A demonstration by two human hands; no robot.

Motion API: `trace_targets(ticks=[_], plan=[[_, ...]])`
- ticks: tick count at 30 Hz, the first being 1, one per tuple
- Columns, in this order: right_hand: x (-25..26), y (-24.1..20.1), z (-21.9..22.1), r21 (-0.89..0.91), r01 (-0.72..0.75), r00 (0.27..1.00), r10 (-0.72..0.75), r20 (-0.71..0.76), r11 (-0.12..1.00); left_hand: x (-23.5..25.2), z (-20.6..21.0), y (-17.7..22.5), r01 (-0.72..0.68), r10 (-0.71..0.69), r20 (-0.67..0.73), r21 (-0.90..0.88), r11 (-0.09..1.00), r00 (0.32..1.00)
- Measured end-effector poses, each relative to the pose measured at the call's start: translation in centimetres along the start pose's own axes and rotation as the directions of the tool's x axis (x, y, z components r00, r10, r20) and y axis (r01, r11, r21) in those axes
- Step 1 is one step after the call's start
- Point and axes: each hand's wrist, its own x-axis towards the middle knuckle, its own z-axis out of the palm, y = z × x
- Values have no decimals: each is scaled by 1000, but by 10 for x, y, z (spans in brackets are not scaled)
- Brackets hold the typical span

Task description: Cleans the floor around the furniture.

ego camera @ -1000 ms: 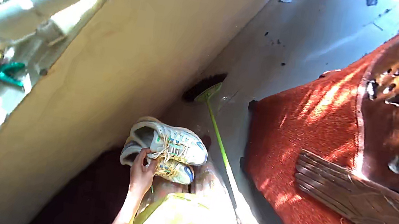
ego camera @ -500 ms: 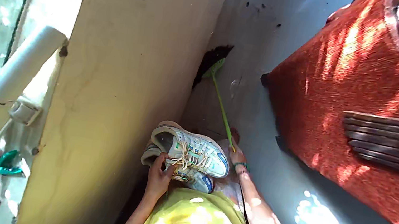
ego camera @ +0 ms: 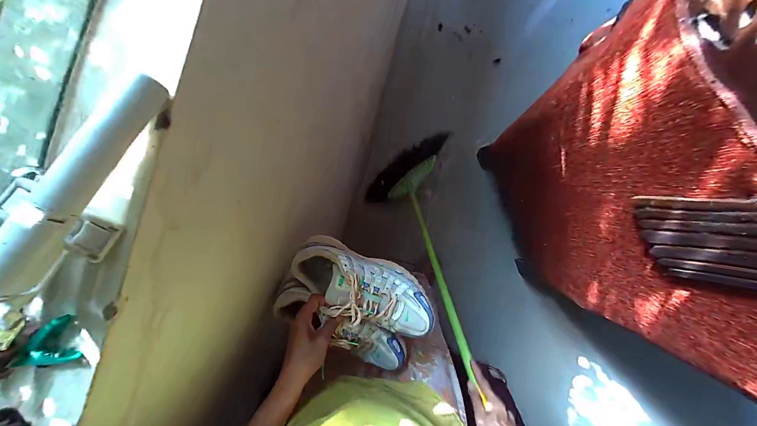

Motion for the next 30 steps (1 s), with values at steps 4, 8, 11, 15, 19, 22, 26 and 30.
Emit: trace_targets(ticks=[4,8,11,15,19,22,26,30], plan=[[18,-1,31,16,-117,992,116,55,993,2,1,3,32,-32,-4,-13,999,999],[114,-77,33,140,-64,998,63,10,988,4,4,4,61,-61,-23,-29,998,998],[189,-180,14,243,65,998,-58,-35,968,8,7,6,78,-80,-39,-40,996,996],[271,-292,-46,231,74,997,-65,-48,970,17,12,10,116,-118,-66,-30,993,991],[301,-312,-97,353,135,985,-88,-146,926,27,21,9,99,-102,-68,-47,994,992],[276,-264,-112,337,147,983,-98,-156,930,34,20,12,80,-81,-64,-18,997,995],[148,-158,-93,372,54,994,-17,-104,927,44,16,27,84,-83,-35,15,996,996],[108,-100,-36,383,-181,980,198,-4,906,55,18,40,83,-83,-42,3,997,996]])
